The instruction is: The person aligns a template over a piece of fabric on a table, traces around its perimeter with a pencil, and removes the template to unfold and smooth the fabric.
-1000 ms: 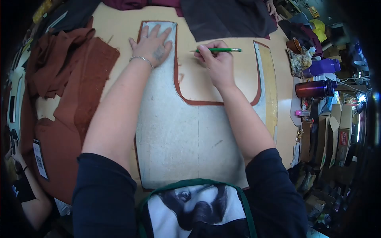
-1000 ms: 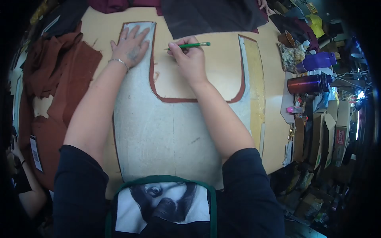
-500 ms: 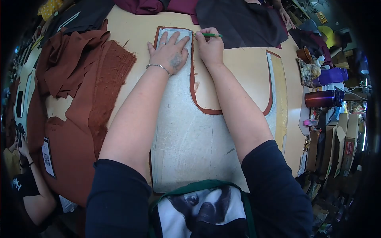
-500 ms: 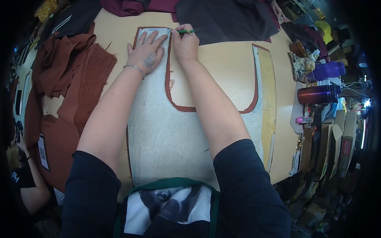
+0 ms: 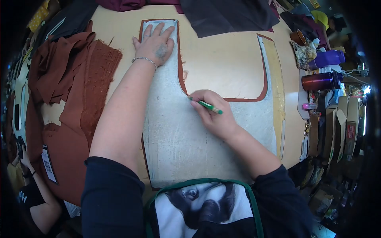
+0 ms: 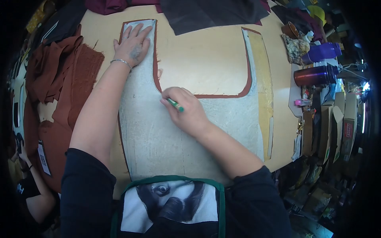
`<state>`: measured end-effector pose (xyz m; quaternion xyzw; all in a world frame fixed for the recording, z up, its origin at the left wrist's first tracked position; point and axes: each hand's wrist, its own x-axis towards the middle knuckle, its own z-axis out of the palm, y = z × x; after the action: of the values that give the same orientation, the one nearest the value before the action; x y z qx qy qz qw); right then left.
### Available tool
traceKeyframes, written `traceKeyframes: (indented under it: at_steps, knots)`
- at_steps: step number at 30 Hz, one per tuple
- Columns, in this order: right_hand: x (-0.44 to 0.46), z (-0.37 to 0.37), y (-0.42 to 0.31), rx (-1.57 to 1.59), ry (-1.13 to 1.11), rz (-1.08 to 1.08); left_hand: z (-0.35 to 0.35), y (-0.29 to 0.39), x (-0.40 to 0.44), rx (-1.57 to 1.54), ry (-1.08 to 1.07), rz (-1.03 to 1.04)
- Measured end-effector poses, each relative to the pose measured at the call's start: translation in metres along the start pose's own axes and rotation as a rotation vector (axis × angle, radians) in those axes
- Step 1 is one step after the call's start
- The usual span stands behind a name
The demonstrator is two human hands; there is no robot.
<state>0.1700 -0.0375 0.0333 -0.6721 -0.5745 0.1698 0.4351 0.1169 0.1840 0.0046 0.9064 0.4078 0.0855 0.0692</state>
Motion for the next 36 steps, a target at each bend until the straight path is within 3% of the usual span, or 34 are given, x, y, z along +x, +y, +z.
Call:
traceKeyframes:
  at_steps: [5, 6, 11, 15, 20, 27, 30, 36]
  knots:
    - [-0.004, -0.054, 0.008, -0.059, -0.251, 0.079, 0.002, 0.000, 0.000, 0.008, 0.022, 0.009]
    - [0.003, -0.062, 0.005, -0.025, -0.273, 0.202, 0.002, 0.000, -0.001, 0.031, 0.022, 0.011]
    - [0.074, -0.015, 0.058, 0.478, 0.277, 0.215, 0.004, -0.002, -0.001, 0.074, 0.020, 0.048]
    - [0.150, 0.022, 0.078, 0.302, 0.452, 0.140, -0.006, 0.001, 0.000, 0.037, -0.051, -0.006]
    - [0.183, 0.035, 0.084, 0.187, 0.556, 0.151, -0.006, 0.000, 0.000, -0.006, -0.048, -0.017]
    - [0.171, 0.042, 0.074, 0.012, 0.446, 0.098, -0.005, 0.001, 0.000, -0.009, -0.035, -0.020]
    - [0.160, 0.036, 0.073, 0.202, 0.652, 0.066, -0.003, 0.000, 0.001, -0.010, -0.027, -0.019]
    - [0.170, 0.033, 0.080, 0.126, 0.566, 0.122, -0.005, 0.002, 0.002, 0.014, -0.029, -0.017]
